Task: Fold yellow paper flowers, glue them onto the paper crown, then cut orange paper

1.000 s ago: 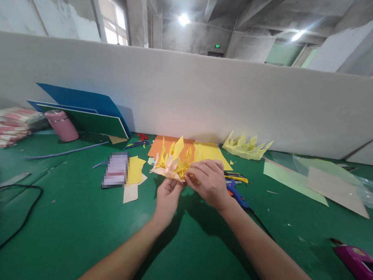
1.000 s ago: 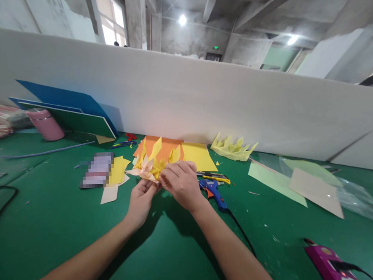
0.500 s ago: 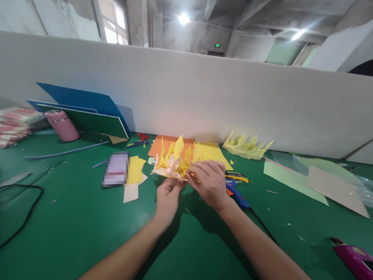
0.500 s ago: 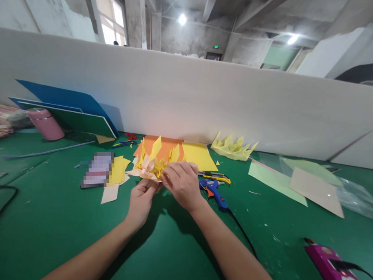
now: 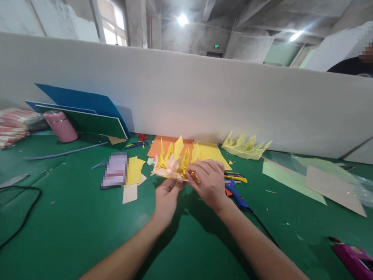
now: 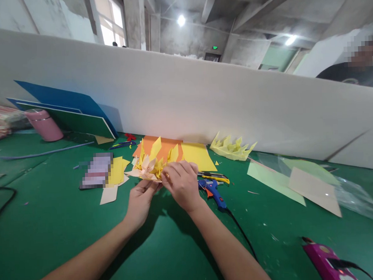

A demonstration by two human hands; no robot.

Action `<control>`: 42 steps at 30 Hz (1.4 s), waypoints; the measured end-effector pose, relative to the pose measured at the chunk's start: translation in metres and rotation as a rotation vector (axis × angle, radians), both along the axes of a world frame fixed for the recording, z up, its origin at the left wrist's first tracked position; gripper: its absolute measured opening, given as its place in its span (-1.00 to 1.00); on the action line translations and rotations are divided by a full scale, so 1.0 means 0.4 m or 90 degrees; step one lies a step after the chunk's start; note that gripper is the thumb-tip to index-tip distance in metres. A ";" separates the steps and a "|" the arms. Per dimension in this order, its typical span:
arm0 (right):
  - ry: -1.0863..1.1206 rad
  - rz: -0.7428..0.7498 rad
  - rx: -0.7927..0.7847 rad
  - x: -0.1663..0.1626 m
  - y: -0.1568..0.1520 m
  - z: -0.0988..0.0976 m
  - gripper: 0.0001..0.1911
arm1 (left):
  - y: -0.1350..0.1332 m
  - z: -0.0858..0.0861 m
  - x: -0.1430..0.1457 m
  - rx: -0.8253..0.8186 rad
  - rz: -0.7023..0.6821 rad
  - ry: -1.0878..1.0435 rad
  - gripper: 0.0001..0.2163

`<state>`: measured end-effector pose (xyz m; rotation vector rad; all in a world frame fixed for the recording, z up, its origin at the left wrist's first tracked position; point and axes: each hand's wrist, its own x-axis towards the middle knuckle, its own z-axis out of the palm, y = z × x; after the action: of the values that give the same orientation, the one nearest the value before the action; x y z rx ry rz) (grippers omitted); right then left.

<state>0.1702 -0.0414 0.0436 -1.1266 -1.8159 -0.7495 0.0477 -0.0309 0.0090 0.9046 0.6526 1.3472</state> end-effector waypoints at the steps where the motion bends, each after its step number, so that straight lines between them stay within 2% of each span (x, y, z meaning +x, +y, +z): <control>1: 0.000 0.002 0.003 0.000 0.000 0.000 -0.81 | 0.000 -0.001 0.000 -0.001 0.000 0.000 -0.71; 13: 0.002 0.025 0.009 0.002 0.000 0.004 -0.85 | -0.002 0.012 -0.002 0.003 -0.012 -0.001 -0.73; 23: 0.000 0.027 0.001 0.001 -0.002 0.006 -0.83 | 0.000 0.002 -0.007 0.039 -0.036 -0.023 -0.72; 42: -0.022 0.028 -0.016 -0.003 0.000 0.012 -0.84 | 0.000 0.009 -0.003 -0.010 0.012 -0.017 -0.70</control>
<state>0.1690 -0.0416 0.0485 -1.0926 -1.8774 -0.7258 0.0464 -0.0307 0.0126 0.8688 0.6520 1.3659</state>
